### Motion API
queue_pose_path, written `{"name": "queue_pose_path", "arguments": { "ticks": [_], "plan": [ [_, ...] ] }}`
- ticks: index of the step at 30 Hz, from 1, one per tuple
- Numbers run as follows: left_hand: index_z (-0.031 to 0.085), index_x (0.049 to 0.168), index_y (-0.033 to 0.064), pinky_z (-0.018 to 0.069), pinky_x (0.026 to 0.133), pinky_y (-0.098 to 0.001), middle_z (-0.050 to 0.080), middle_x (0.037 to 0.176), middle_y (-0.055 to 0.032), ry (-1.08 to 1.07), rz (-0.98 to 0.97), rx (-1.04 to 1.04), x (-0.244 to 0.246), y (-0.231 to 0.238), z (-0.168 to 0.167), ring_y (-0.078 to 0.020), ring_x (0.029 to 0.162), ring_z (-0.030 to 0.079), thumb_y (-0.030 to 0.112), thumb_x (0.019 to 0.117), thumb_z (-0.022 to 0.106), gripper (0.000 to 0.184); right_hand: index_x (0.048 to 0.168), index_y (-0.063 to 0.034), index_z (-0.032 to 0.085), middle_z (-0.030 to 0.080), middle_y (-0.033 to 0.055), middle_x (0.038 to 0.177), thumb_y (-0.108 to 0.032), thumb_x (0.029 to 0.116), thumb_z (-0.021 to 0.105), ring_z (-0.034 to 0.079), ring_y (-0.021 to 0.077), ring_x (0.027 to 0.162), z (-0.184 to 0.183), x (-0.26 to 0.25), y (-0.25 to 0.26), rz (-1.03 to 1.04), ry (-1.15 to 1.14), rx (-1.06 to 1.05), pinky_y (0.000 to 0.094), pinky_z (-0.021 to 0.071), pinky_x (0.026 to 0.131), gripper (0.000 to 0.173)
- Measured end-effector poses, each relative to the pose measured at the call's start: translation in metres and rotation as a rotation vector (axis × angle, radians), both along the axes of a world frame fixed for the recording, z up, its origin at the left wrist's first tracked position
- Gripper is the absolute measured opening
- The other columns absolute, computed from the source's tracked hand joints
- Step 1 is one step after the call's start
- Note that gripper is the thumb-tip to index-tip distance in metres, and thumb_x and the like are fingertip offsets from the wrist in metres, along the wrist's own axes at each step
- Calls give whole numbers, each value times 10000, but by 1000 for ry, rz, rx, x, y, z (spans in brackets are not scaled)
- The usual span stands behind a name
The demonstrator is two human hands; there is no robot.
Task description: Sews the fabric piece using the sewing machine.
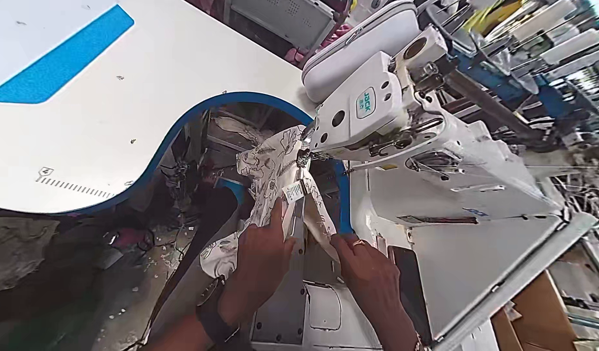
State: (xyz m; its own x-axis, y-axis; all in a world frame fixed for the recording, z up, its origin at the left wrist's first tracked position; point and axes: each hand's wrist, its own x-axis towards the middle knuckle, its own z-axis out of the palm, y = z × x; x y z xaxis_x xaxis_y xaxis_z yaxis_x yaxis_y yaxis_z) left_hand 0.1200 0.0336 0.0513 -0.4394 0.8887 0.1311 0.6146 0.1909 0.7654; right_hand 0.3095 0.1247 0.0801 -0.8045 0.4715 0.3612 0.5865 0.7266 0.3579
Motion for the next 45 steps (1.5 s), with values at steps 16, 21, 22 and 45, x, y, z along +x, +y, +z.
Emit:
{"name": "queue_pose_path", "arguments": {
  "ticks": [16, 21, 22, 45],
  "plan": [
    [384, 1529, -68, 539, 682, -541, 699, 755, -171, 33, -285, -220, -3, 27, 38, -394, 711, 695, 131, 896, 712, 740, 903, -36, 779, 712, 144, 765, -107, 931, 551, 682, 285, 602, 8, 8, 3, 15, 229, -159, 388, 504, 474, 240],
    [673, 1286, 36, 527, 671, -494, 695, 772, -120, -275, -170, -196, -16, -7, 25, -294, 691, 663, 156, 921, 681, 384, 869, -62, 752, 700, 97, 765, -103, 927, 582, 666, 163, 683, -25, -22, -39, 99, 462, -292, 229, 516, 600, 185],
    [740, 1113, 26, 517, 598, -477, 675, 707, -110, -235, -154, -80, -9, -11, 15, -274, 623, 651, 142, 903, 667, 251, 857, -67, 739, 692, 81, 755, -109, 925, 587, 661, 126, 699, -23, -32, -50, 116, 516, -305, 185, 514, 627, 172],
    [695, 736, 61, 391, 651, -335, 617, 589, -43, -1, 6, 514, -7, 44, -42, -160, 531, 550, 60, 900, 600, 190, 892, -96, 676, 766, 100, 999, -99, 977, 609, 722, 130, 960, -37, -73, -13, 151, 522, -171, 194, 544, 867, 108]
  ]
}}
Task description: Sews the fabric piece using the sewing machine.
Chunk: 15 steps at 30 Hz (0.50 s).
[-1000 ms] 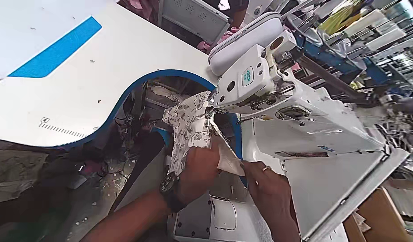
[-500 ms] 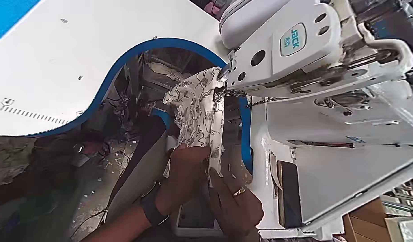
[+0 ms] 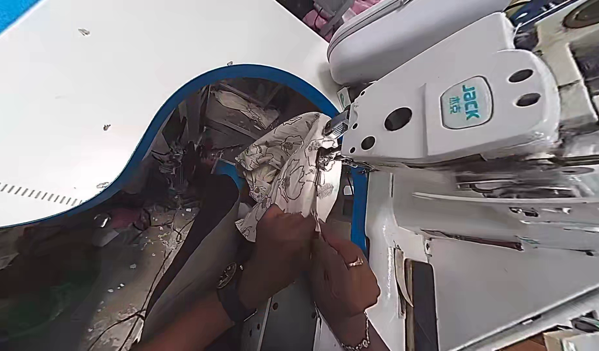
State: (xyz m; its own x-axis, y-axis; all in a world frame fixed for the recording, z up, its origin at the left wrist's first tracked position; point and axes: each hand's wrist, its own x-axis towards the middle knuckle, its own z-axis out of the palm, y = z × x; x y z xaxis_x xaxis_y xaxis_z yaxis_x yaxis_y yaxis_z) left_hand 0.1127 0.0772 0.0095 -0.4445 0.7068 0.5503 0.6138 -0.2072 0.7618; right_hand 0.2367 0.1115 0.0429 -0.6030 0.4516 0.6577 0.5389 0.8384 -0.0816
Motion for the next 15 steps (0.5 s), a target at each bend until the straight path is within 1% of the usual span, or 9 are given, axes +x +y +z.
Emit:
{"name": "queue_pose_path", "arguments": {
  "ticks": [3, 5, 6, 8, 9, 11, 13, 14, 15],
  "plan": [
    [657, 687, 75, 391, 631, -339, 592, 568, -39, 65, 53, 3, -4, 16, 2, -166, 523, 550, 76, 889, 622, 205, 842, -59, 692, 778, 139, 1031, -89, 962, 577, 731, 178, 989, 0, -8, 5, -60, -9, -9, 222, 534, 898, 169],
    [682, 704, 90, 413, 661, -360, 604, 618, -49, 115, 84, -30, -6, 24, 4, -192, 579, 579, 106, 892, 645, 193, 891, -33, 706, 766, 163, 1093, -96, 969, 539, 716, 229, 1060, 1, -13, 7, -106, -50, -44, 271, 518, 963, 195],
    [713, 732, 96, 435, 704, -378, 636, 704, -65, 137, 93, -55, -7, 28, 6, -215, 659, 611, 109, 885, 649, 166, 952, -18, 717, 755, 174, 1135, -99, 971, 525, 701, 261, 1100, 0, -15, 8, -126, -69, -69, 312, 506, 989, 209],
    [766, 827, 97, 533, 827, -388, 741, 986, -109, 151, 71, -93, -8, 32, 10, -259, 930, 701, 89, 899, 637, 148, 1091, -2, 704, 713, 197, 1246, -116, 976, 500, 663, 316, 1177, -1, -18, 11, -152, -122, -126, 396, 480, 1012, 260],
    [764, 866, 72, 566, 847, -373, 744, 1050, -127, 154, 50, -84, -8, 33, 10, -268, 986, 712, 60, 914, 621, 152, 1130, 5, 696, 691, 211, 1287, -130, 985, 488, 651, 338, 1200, -2, -19, 12, -162, -149, -140, 428, 478, 1009, 287],
    [770, 948, 23, 584, 870, -375, 743, 1104, -159, 159, 7, -53, -10, 34, 8, -289, 1026, 723, 26, 916, 598, 175, 1166, 10, 685, 655, 234, 1340, -158, 999, 463, 638, 375, 1222, -4, -21, 15, -181, -193, -167, 484, 481, 998, 325],
    [776, 1056, -4, 574, 930, -397, 739, 1174, -163, 46, -94, -78, -22, 18, 6, -282, 1079, 722, 34, 933, 590, 227, 1206, 16, 674, 617, 263, 1383, -196, 998, 450, 594, 423, 1288, -1, -19, 13, -135, -201, -245, 581, 448, 1027, 371],
    [780, 1057, 2, 581, 928, -381, 752, 1148, -143, -65, -128, -99, -31, 5, 3, -246, 1056, 732, 54, 952, 598, 217, 1255, 23, 654, 602, 252, 1407, -241, 1019, 447, 549, 413, 1348, 9, -14, 9, -56, -162, -334, 600, 416, 1073, 411],
    [785, 1047, 23, 588, 910, -354, 767, 1084, -111, -162, -134, -146, -44, -5, -3, -199, 1011, 740, 75, 961, 608, 203, 1325, 0, 612, 589, 190, 1449, -331, 1072, 426, 497, 327, 1414, 30, -9, 1, 73, -82, -484, 532, 385, 1144, 456]
  ]
}}
